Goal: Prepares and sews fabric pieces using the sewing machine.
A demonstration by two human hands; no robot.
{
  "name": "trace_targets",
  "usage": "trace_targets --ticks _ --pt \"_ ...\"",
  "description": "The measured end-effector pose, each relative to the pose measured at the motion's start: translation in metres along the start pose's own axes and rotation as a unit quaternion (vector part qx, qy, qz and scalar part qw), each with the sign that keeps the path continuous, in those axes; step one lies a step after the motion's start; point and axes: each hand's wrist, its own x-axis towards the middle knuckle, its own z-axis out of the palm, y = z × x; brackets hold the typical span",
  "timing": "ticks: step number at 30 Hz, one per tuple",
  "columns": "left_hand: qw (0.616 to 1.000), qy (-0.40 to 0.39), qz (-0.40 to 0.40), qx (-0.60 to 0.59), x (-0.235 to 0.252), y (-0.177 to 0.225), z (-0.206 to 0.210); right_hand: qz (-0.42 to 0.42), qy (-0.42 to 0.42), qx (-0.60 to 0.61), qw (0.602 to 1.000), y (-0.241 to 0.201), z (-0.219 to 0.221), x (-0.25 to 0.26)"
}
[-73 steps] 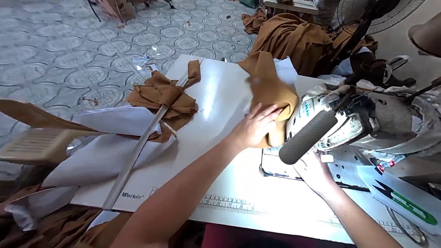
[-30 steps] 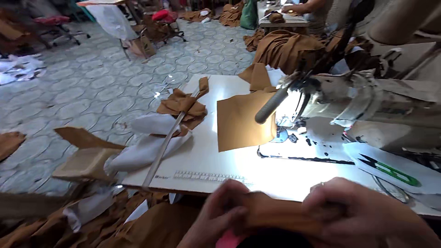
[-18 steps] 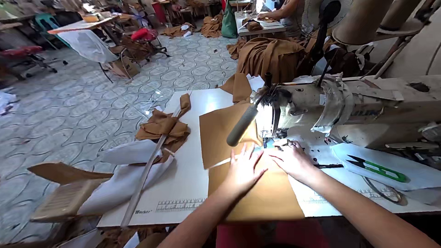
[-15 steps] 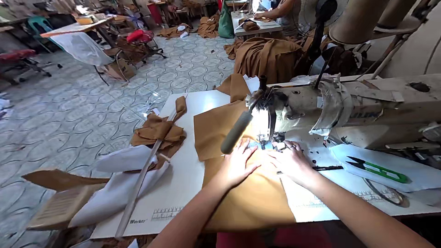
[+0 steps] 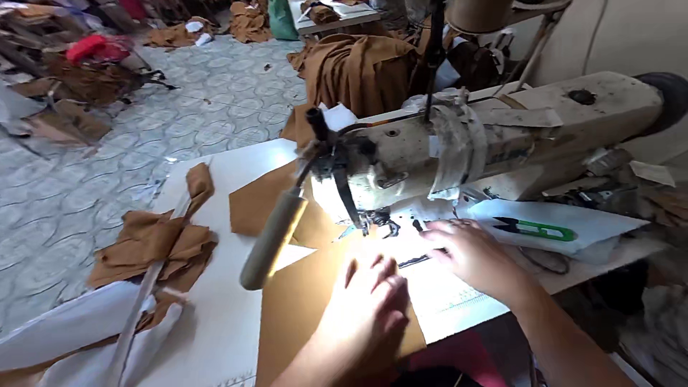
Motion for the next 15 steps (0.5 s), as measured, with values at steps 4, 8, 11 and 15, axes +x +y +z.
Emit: trace_targets --ticks 4,8,11,15 --pt "0.994 -0.069 0.064 -0.052 0.045 0.038 0.01 0.112 0.217 -0.072 0.967 0.071 -0.002 -0.058" --pt "0.985 -0.158 0.021 -0.059 0.134 0.069 0.034 0.154 0.211 -0.032 0.965 0.106 -0.001 -0.072" --pt "0.979 -0.18 -0.015 -0.099 0.169 0.083 0.047 0.13 0.254 -0.013 0.958 0.098 0.002 -0.077" --pt "0.967 -0.017 -0.058 -0.247 0.141 0.075 0.036 0.085 0.334 -0.047 0.938 0.105 -0.011 -0.088"
